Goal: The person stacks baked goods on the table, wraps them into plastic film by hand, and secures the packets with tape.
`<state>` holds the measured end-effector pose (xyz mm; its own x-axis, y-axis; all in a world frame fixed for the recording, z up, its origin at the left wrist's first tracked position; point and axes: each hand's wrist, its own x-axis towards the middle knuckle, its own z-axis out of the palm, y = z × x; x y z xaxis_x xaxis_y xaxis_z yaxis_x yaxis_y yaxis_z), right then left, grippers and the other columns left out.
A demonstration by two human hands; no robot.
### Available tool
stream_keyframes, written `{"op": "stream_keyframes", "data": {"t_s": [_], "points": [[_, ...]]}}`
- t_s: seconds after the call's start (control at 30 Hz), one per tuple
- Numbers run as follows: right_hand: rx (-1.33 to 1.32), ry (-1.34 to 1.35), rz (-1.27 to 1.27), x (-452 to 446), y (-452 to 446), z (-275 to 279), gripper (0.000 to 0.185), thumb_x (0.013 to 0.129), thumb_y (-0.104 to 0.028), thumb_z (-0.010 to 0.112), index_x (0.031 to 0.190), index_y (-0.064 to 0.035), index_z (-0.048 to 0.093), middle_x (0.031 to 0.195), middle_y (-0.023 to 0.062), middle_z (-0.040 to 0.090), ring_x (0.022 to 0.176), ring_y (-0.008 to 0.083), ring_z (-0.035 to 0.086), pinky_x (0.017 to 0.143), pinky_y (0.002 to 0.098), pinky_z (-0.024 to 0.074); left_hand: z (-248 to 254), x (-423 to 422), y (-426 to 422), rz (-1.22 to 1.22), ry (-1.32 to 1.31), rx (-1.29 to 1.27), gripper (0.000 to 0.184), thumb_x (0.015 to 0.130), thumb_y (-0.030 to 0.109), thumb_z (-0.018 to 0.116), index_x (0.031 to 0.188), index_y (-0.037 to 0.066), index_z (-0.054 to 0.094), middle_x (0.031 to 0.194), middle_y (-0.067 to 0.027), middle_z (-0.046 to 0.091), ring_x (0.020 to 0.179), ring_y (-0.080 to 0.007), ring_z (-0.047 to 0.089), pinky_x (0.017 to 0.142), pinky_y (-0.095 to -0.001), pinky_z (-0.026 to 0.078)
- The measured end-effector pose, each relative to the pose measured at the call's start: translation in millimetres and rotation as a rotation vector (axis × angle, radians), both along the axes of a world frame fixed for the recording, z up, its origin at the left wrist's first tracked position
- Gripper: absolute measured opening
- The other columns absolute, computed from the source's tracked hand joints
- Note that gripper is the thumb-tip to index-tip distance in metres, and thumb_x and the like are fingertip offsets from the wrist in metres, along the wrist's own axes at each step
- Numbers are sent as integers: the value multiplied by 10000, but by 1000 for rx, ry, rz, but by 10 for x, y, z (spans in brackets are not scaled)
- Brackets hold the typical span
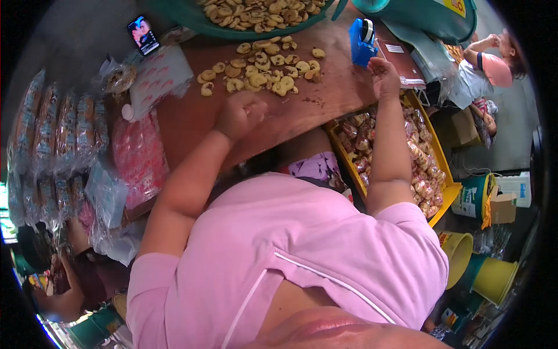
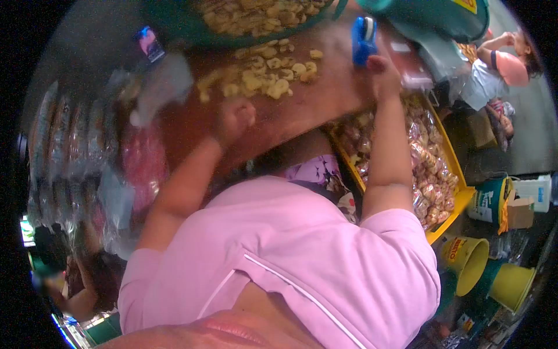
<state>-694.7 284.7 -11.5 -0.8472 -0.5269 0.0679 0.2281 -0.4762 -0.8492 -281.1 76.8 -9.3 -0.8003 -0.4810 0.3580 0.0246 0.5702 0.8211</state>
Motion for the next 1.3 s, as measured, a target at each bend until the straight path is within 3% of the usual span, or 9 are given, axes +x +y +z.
{"op": "stream_keyframes", "data": {"t_s": [0.27, 0.37, 0.47, 0.57, 0.73, 0.9, 1.03, 1.13, 1.3], "points": [[323, 88, 7, -164, -199, -105, 360, 862, -244, 845, 1088, -67, 627, 818, 3, 625, 679, 105, 605, 657, 266, 544, 392, 264, 108, 218, 573, 1155, 472, 1020, 520, 546, 844, 89, 628, 711, -48, 616, 610, -197, 618, 518, -294, 437], [303, 131, 14, -145, -197, -100, 433, 870, -313, 831, 1231, -147, 658, 834, -40, 570, 688, 87, 562, 618, 258, 507, 579, 460, 71, 296, 649, 1229, 498, 1014, 553, 530, 825, 99, 612, 700, -64, 620, 600, -211, 625, 534, -324, 486], [713, 308, -192, -565, -213, -336, 404, 906, -399, 784, 1165, -95, 724, 737, -55, 525, 651, 63, 476, 548, 246, 378, 654, 598, 41, 393, 727, 1303, 501, 1005, 550, 540, 819, 90, 608, 693, -90, 629, 597, -230, 627, 578, -350, 531], [965, 747, -396, -1031, -216, -584, 471, 924, -473, 735, 999, -8, 765, 855, 41, 730, 768, 158, 650, 741, 314, 510, 678, 762, 46, 370, 733, 1224, 511, 1002, 554, 542, 817, 83, 610, 699, -97, 634, 606, -244, 631, 608, -370, 539], [1366, 899, -498, -762, -138, -358, 492, 917, -519, 692, 1007, -42, 774, 932, 147, 767, 898, 257, 727, 829, 394, 529, 751, 979, 69, 409, 727, 1279, 537, 962, 602, 548, 805, 94, 624, 753, -104, 637, 669, -286, 605, 595, -415, 475], [941, 1019, -258, 140, -227, -225, 373, 960, -389, 668, 1067, -47, 769, 1007, 177, 758, 927, 308, 724, 845, 369, 540, 704, 1146, 71, 357, 760, 1314, 550, 940, 632, 566, 812, 100, 618, 774, -91, 635, 707, -286, 603, 628, -420, 480], [481, 1338, 309, 2651, -553, 979, 133, 867, -132, 690, 941, -22, 687, 904, 160, 644, 869, 366, 613, 781, 435, 501, 735, 1079, 165, 286, 765, 1356, 547, 1005, 582, 503, 811, 82, 608, 732, -92, 619, 657, -274, 608, 599, -391, 496], [192, 1449, 571, 3563, -485, 1560, 178, 746, -163, 749, 904, -85, 720, 885, 133, 622, 882, 378, 591, 772, 454, 490, 686, 1060, 198, 340, 751, 1313, 559, 978, 614, 522, 808, 89, 606, 735, -89, 613, 677, -276, 608, 600, -399, 494], [193, 1700, 478, 4021, -655, 1640, 168, 772, -242, 773, 870, -106, 761, 839, 111, 608, 852, 347, 608, 768, 478, 509, 927, 1217, 419, 443, 641, 1321, 577, 1037, 583, 449, 802, 76, 596, 719, -96, 606, 639, -259, 609, 592, -360, 500]]}}
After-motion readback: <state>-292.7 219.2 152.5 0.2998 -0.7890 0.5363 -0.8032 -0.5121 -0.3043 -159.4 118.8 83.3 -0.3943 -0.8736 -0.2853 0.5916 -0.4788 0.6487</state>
